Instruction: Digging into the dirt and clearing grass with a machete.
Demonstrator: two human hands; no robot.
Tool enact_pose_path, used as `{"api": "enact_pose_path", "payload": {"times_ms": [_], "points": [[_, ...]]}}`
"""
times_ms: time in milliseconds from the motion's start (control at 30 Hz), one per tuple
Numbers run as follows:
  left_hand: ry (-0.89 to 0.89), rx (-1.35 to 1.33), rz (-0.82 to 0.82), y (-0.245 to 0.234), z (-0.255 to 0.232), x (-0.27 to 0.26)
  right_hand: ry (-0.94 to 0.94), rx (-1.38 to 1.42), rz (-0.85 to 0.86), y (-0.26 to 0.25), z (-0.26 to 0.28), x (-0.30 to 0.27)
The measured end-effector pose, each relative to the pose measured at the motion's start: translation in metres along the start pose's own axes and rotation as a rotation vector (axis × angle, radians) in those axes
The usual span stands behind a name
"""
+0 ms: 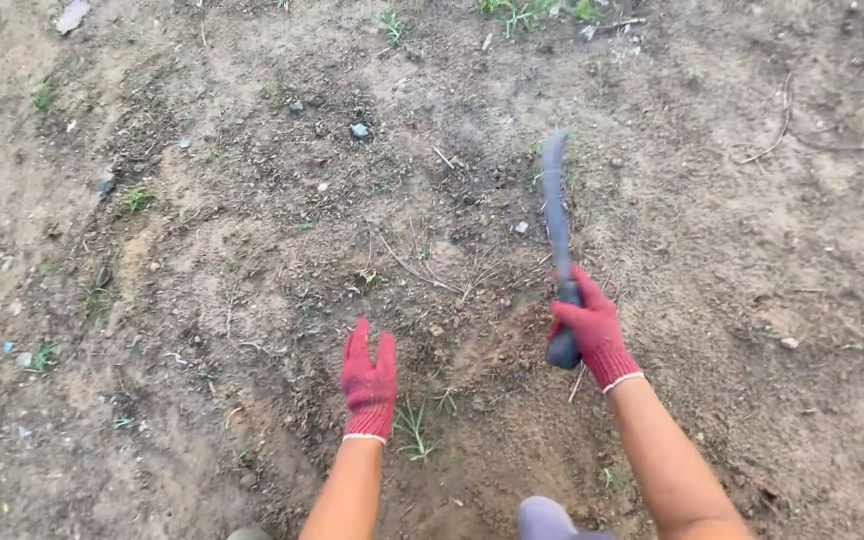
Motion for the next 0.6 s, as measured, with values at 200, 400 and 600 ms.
{"api": "enact_pose_path", "payload": {"times_ms": [200,400,600], "points": [[-0.026,0.022,0.040,-0.006,0.014,-0.016,0.109,-0.104,-0.042,-0.016,-0.036,0.005],[-0.134,0.050,0.003,-0.021,0.027,-0.017,-0.077,0.060,-0.198,-0.019,-0.008,-0.003],[-0.155,0.051,0.035,-0.020,0.026,-0.014,-0.036,-0.083,-0.147,-0.031,0.017,0.014]]}}
Point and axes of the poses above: each hand's wrist, its own x-axis towards the middle knuckle, its own y-axis out of the palm, z = x × y, the point moved 6 cm from there along x, towards the middle knuckle, and after that the axes turned 11 degrees about -x, right-handed, at the moved point
